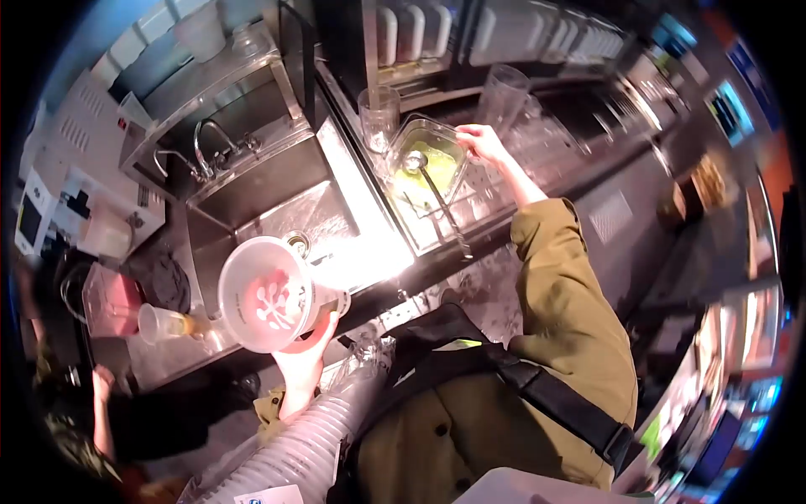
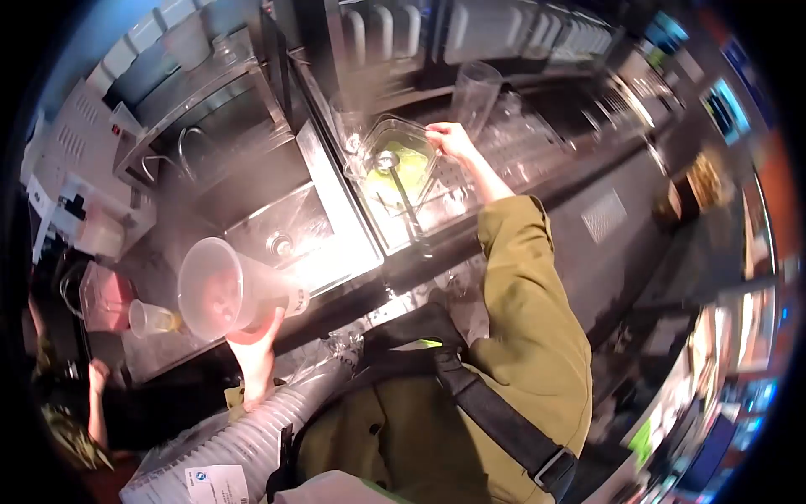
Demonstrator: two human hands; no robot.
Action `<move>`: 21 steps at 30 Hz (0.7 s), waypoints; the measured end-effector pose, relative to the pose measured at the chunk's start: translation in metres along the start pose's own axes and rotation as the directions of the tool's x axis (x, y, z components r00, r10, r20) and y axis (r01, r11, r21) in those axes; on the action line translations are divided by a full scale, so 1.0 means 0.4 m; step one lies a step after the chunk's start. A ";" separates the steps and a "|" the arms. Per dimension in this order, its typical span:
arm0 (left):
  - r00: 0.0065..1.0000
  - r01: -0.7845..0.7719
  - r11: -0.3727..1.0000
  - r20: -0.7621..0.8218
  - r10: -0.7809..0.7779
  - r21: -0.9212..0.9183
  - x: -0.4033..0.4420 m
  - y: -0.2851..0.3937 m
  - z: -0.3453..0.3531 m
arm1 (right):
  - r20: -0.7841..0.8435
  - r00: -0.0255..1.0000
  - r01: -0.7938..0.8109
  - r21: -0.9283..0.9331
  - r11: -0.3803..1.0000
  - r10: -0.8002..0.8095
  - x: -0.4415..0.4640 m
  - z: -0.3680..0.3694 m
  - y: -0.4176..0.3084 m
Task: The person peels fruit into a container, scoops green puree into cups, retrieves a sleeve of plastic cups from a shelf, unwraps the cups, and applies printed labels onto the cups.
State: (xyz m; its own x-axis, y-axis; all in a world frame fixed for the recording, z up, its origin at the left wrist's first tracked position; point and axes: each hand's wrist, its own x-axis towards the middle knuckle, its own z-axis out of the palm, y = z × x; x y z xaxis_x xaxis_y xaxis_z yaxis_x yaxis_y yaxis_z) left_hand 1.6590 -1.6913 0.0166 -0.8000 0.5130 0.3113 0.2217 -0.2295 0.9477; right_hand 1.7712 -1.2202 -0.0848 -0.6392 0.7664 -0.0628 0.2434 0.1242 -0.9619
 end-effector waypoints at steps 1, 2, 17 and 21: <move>0.999 0.013 1.000 -0.036 -0.012 0.015 0.002 -0.009 0.046 | -0.006 1.000 0.025 -0.106 0.994 -0.026 0.030 -0.010 -0.007; 0.998 0.034 0.999 -0.058 -0.032 0.028 0.003 -0.016 0.094 | -0.012 0.999 0.038 -0.204 0.978 -0.042 0.036 -0.011 0.007; 0.877 0.110 0.911 0.392 -0.277 0.397 0.098 -0.209 0.507 | 0.078 0.983 -0.182 0.484 0.856 0.165 -0.213 0.066 0.059; 0.858 0.322 0.943 0.395 -0.329 0.086 0.116 -0.285 0.580 | -0.215 0.974 0.155 0.432 0.889 -0.066 -0.167 0.022 0.039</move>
State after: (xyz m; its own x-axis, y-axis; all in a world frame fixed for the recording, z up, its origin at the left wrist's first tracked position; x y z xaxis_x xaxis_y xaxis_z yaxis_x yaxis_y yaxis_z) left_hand 1.7261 -1.4497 -0.0607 -0.5388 0.8422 -0.0169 -0.0006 0.0197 0.9998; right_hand 1.8111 -1.2749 -0.0981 -0.4822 0.8741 0.0594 -0.1977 -0.0426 -0.9793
